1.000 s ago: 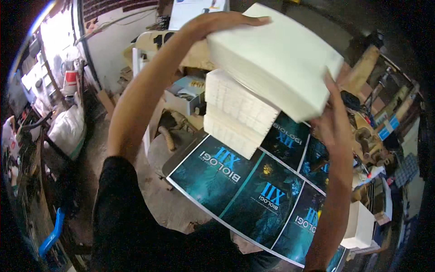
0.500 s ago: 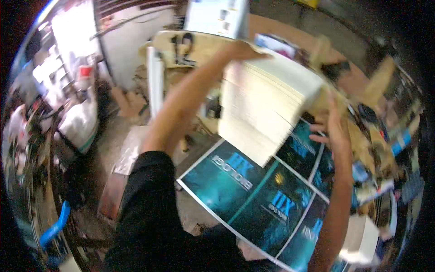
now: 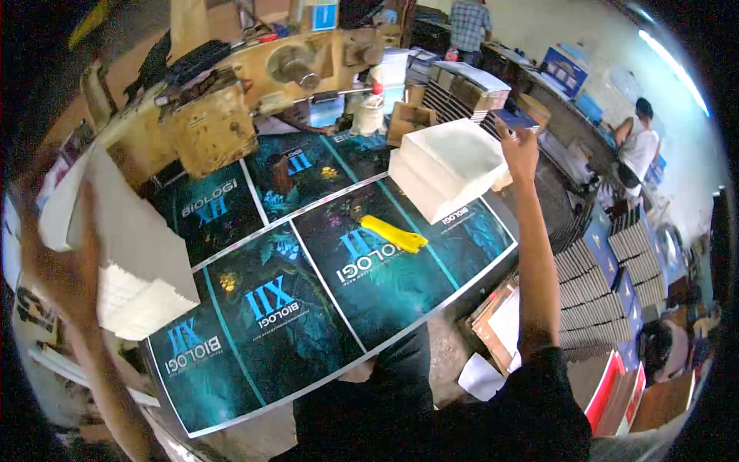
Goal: The person cuts along the spine of paper signatures using a utility knife and separates the folded booklets by hand.
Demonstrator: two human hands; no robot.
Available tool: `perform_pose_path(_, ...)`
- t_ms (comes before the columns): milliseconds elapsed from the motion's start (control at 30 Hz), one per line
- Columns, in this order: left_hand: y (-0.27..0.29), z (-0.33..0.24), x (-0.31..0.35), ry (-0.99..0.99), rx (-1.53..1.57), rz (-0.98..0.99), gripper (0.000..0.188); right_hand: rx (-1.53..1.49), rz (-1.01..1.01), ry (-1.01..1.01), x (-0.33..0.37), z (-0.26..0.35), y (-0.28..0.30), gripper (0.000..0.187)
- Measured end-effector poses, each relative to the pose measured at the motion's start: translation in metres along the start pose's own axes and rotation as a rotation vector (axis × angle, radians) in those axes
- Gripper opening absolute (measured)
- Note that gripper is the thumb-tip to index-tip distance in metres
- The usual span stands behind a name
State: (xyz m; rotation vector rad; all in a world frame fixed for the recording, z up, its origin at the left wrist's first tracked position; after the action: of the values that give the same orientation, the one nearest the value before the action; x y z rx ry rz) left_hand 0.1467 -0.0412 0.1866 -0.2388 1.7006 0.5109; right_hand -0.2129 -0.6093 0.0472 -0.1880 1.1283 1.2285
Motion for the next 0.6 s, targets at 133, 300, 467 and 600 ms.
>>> perform_pose_path(133, -0.053, -0.121, 0.054, 0.04, 0.179, 0.4, 0.035, -0.394, 0.276, -0.815, 0.036, -0.072, -0.027, 0.085)
perform_pose_path(300, -0.108, -0.14, 0.112, 0.271, 0.433, 0.934, 0.038, -0.419, 0.276, -0.614, 0.039, -0.074, -0.041, 0.069)
perform_pose_path(467, -0.146, -0.166, 0.17, 0.264, 0.597, 1.152, 0.048, -0.423, -0.019, -0.478, 0.047, -0.063, -0.031, 0.087)
perform_pose_path(600, -0.142, -0.183, 0.18, 0.297, 0.643, 1.231, 0.052, -0.54, -0.276, -0.46, 0.064, -0.001, 0.004, 0.094)
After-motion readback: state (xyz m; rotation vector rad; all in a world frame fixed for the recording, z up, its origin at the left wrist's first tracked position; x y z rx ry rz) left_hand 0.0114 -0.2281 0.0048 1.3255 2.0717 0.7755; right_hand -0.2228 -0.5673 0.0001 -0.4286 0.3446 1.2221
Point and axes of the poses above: each hand's wrist, its own x-axis away from the middle knuckle, its own y-axis out of the back of the hand, z = x × y, the point moved 3 cm from there along -x, towards the middle knuckle, and after that the axes turned 14 degrees about y, right-handed, at the moved point
